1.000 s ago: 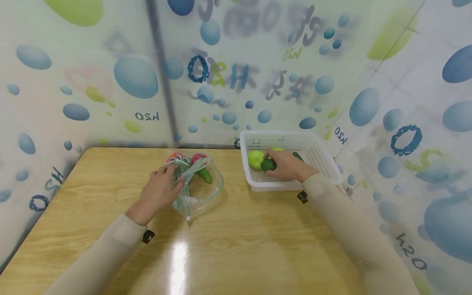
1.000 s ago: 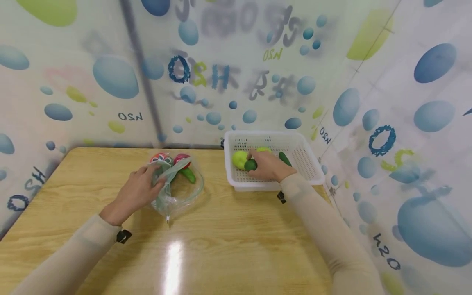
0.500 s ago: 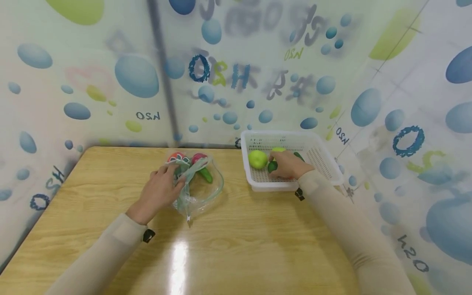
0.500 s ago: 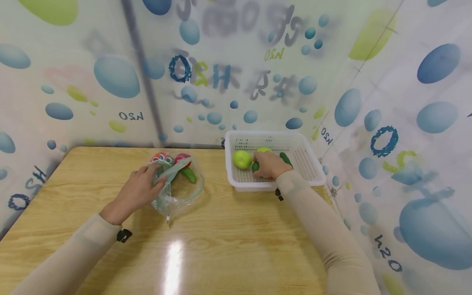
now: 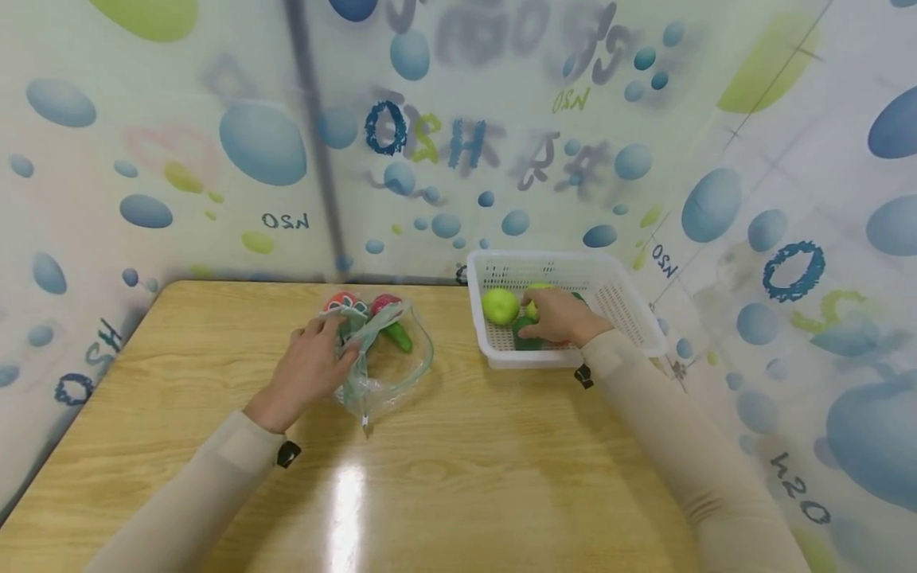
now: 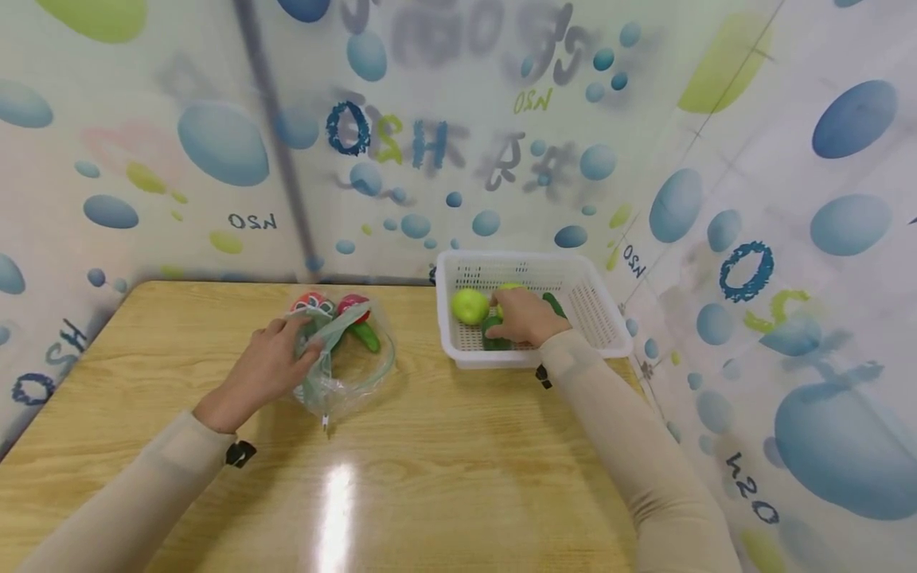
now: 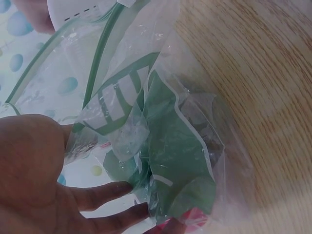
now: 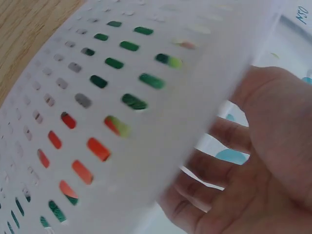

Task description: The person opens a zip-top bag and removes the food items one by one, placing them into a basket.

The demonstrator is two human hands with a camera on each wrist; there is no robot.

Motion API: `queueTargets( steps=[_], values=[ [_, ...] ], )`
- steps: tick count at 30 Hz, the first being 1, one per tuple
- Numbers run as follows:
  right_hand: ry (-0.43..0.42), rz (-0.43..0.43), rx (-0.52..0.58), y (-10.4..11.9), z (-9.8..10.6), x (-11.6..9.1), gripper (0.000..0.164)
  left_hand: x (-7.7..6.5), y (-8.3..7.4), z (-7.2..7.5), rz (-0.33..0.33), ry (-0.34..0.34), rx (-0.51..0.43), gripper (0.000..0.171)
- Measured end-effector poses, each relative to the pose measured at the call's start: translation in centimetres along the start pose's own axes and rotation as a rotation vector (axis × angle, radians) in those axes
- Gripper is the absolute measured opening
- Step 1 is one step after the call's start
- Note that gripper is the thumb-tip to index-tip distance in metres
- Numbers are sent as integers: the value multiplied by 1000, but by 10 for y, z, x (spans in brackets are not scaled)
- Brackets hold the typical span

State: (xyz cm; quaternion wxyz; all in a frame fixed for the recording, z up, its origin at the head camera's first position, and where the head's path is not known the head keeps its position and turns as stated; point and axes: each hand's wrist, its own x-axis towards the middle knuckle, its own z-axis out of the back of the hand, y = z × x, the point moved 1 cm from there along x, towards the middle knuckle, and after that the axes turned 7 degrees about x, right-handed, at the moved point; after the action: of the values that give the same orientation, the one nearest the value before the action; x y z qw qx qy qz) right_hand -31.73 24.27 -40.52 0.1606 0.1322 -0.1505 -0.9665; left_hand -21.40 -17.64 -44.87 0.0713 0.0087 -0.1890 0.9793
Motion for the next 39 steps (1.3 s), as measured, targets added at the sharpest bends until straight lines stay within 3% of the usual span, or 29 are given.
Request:
queueTargets(
  steps=[4, 9, 15, 20, 25, 31, 35, 39],
  values=[
    [-66, 29, 25, 8, 4, -6, 59, 1, 0, 0, -1, 5, -5, 66],
    [-214, 117, 40, 30, 3, -15, 48, 1, 2, 0, -17, -3, -9, 71],
    [-382, 330, 105, 60, -11, -24, 32, 3, 3, 0, -14, -4, -6, 74],
    [-443, 543, 137, 83, -26, -28, 23, 2, 5, -1, -13, -21, -4, 58],
    [-419, 682, 160, 108, -42, -30, 20, 3, 5, -3, -33, -45, 6, 37],
    [-314, 802, 201, 143, -61, -29, 18, 4, 6, -4, -55, -74, 45, 20],
    [-239, 795, 178, 164, -74, -25, 22, 3, 6, -4, -48, -65, 34, 20],
    [-160, 708, 68, 179, -89, -14, 35, 4, 5, -4, -38, -44, 24, 21]
  ],
)
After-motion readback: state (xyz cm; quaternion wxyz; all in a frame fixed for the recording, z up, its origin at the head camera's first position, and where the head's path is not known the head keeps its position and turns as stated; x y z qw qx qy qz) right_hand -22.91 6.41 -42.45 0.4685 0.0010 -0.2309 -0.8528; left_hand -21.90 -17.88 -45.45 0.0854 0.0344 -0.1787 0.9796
